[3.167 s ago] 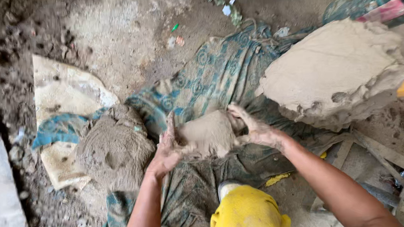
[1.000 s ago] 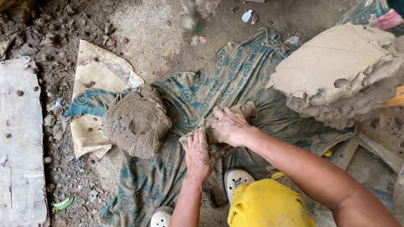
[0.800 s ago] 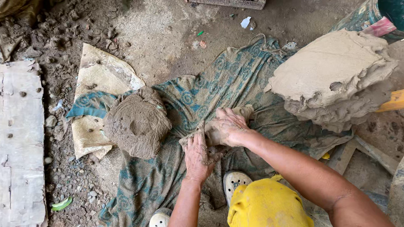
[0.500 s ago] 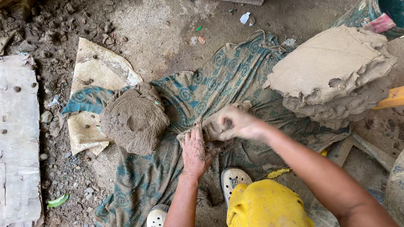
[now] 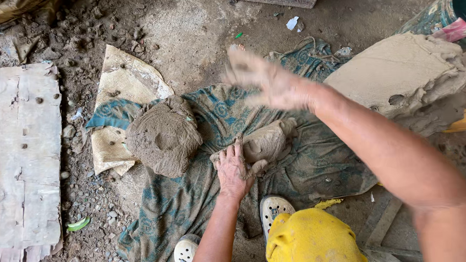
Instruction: The person kneads and wedges a lump of clay by hand on a cloth-covered surface on the floor.
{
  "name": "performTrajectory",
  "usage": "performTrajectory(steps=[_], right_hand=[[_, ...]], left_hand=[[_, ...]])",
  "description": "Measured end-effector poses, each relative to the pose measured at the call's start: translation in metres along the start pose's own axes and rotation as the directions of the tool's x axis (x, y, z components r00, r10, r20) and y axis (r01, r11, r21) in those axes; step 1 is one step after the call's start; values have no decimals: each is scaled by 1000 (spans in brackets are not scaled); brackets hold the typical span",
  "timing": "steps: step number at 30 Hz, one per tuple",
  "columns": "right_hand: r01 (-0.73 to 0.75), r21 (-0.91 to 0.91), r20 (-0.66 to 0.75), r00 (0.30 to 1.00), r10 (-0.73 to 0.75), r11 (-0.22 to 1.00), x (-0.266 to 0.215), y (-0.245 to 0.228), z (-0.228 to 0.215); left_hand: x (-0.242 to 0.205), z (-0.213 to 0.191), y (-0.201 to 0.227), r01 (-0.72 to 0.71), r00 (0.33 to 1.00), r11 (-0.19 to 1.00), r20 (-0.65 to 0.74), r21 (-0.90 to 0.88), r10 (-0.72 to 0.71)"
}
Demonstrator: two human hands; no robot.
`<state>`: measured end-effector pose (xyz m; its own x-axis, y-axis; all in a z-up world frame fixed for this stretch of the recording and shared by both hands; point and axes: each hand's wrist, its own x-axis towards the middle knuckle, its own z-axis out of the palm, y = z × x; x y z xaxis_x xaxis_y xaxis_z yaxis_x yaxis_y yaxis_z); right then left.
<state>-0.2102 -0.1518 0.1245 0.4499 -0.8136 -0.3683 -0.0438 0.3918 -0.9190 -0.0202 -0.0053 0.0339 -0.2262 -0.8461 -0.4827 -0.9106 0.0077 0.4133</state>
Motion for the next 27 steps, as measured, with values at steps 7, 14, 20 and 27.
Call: performTrajectory(steps=[7,14,20,27], right_hand=[[-254,-929,-88,858,506,269,-16,65,4],[-9,-988,-52,957,-285,152,-91,223,37],[-7,-995,-36,957,-287,102,-21,251,-6],[-226,-952,-205,972,118,207,80,270,-59]], left_hand=[[44,7,17,87,986,955,112,285,-124],[27,44,1,-58,998,949,14,310,56],[115,53,-17,-106,991,892,-25,439,131],[245,33,-34,-68,979,929,204,364,-8]])
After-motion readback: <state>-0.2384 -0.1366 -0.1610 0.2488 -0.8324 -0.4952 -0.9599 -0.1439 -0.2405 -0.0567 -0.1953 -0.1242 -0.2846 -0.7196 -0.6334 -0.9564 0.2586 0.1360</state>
